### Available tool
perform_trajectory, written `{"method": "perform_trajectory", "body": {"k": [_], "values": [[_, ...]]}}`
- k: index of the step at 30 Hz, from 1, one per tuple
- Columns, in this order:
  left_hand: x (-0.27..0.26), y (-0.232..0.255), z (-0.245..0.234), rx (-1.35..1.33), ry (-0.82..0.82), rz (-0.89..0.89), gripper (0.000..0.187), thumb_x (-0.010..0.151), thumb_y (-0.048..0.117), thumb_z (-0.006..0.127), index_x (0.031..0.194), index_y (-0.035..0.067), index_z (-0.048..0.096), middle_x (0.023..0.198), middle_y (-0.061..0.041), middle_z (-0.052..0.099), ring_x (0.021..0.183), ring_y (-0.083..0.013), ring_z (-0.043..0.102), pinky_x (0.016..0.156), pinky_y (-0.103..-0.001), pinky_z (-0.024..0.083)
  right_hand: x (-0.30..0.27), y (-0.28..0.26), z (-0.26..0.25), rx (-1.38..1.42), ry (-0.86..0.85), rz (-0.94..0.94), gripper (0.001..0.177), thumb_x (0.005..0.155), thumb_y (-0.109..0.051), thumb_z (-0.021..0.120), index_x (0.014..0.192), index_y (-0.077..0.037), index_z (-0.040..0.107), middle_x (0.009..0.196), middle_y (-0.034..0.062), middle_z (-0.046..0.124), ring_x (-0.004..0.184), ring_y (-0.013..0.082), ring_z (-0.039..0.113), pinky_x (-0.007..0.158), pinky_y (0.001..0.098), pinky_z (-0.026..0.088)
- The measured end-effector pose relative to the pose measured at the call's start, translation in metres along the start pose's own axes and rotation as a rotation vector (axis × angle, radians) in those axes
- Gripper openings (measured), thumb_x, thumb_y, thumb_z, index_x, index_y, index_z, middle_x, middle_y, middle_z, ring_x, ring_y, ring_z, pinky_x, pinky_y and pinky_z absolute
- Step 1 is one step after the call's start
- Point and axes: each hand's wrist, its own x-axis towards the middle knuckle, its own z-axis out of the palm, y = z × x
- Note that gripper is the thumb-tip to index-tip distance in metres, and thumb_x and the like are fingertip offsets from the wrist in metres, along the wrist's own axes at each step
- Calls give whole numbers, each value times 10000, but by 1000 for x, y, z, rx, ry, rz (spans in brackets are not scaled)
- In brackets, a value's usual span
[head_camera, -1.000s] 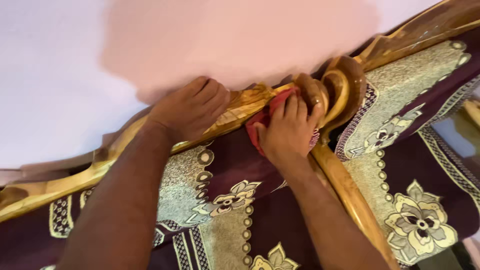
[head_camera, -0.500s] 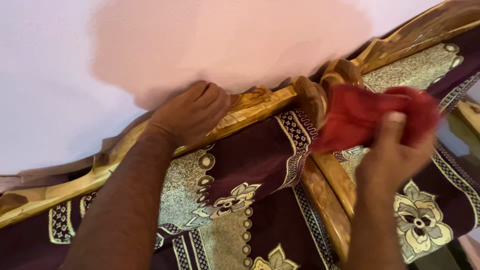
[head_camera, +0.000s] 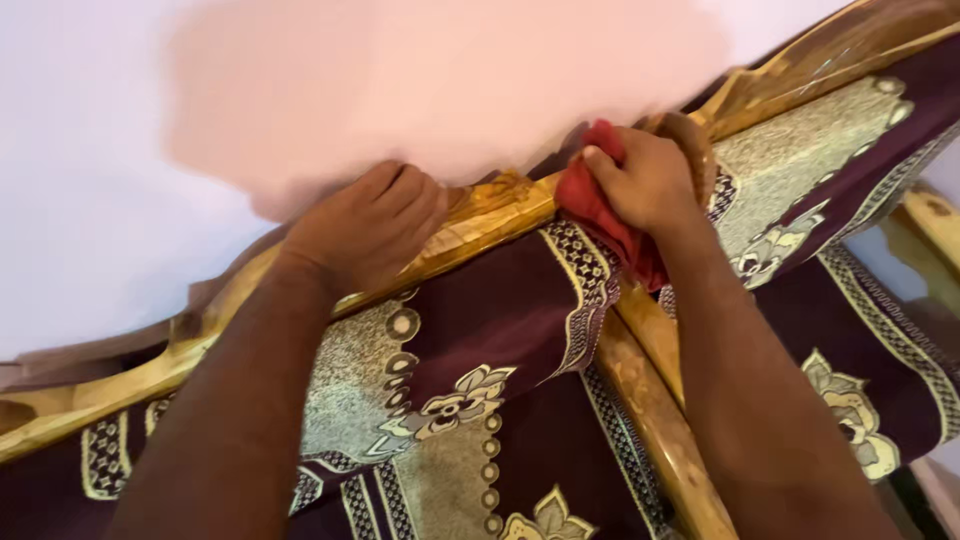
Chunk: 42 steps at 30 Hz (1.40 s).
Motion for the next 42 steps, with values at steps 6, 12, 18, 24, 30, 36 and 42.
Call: {"method": "perform_trajectory", "body": {"k": [6, 12, 18, 24, 30, 36, 42], "values": [[-4, 0, 2, -16, 35, 5, 475, 926, 325, 488, 1205, -17, 662, 1150, -100, 687, 1071, -251, 602, 1002, -385, 467, -52, -3, 41, 209, 407, -69, 332, 1078, -252, 605, 1256, 25, 646, 1163, 202, 685, 1111, 364, 667, 991, 452, 516], [-2, 1, -2, 8, -12, 20, 495, 924, 327, 487, 1227, -24, 658, 1124, -99, 690, 1066, -246, 598, 975, -368, 460, -132, -2, 93, 869, 525, 123, 565, 1115, -183, 524, 1599, -1, 298, 1471, 182, 478, 1282, 242, 518, 1103, 340, 438], [-3, 1, -5, -12, -18, 27, 510, 889, 328, 474, 1207, -25, 660, 1092, -112, 698, 1071, -259, 607, 981, -379, 469, -125, -3, 71, 752, 429, 60, 487, 1123, -215, 491, 1545, 8, 394, 1418, 135, 527, 1233, 224, 611, 1076, 345, 512], [-2, 2, -5, -32, -1, 7, 480, 928, 302, 468, 1227, -20, 660, 1122, -113, 699, 1082, -251, 610, 992, -372, 466, -43, 2, 10, 99, 172, -8, 373, 1048, -273, 638, 1332, -33, 672, 1294, 194, 696, 1205, 356, 670, 1037, 449, 523], [1, 0, -7, -58, -34, 17, 499, 883, 307, 471, 1204, -25, 660, 1085, -106, 697, 1061, -246, 618, 970, -375, 473, -62, 1, 23, 227, 268, 44, 404, 1092, -266, 571, 1401, -9, 615, 1343, 209, 670, 1269, 340, 639, 1110, 440, 485], [-1, -1, -10, -79, 8, -3, 474, 889, 294, 497, 1188, -35, 660, 1077, -109, 696, 1056, -262, 618, 979, -384, 482, -136, 14, 98, 893, 488, 120, 544, 1112, -210, 476, 1561, 48, 310, 1471, 182, 528, 1284, 255, 572, 1112, 401, 474], [2, -1, -8, -87, 27, -19, 460, 873, 281, 523, 1189, -24, 665, 1065, -107, 698, 1049, -258, 619, 985, -383, 488, -150, 3, 84, 641, 517, 551, 403, 1116, -137, 475, 1466, 50, 540, 1197, 210, 640, 1078, 267, 598, 937, 382, 471]]}}
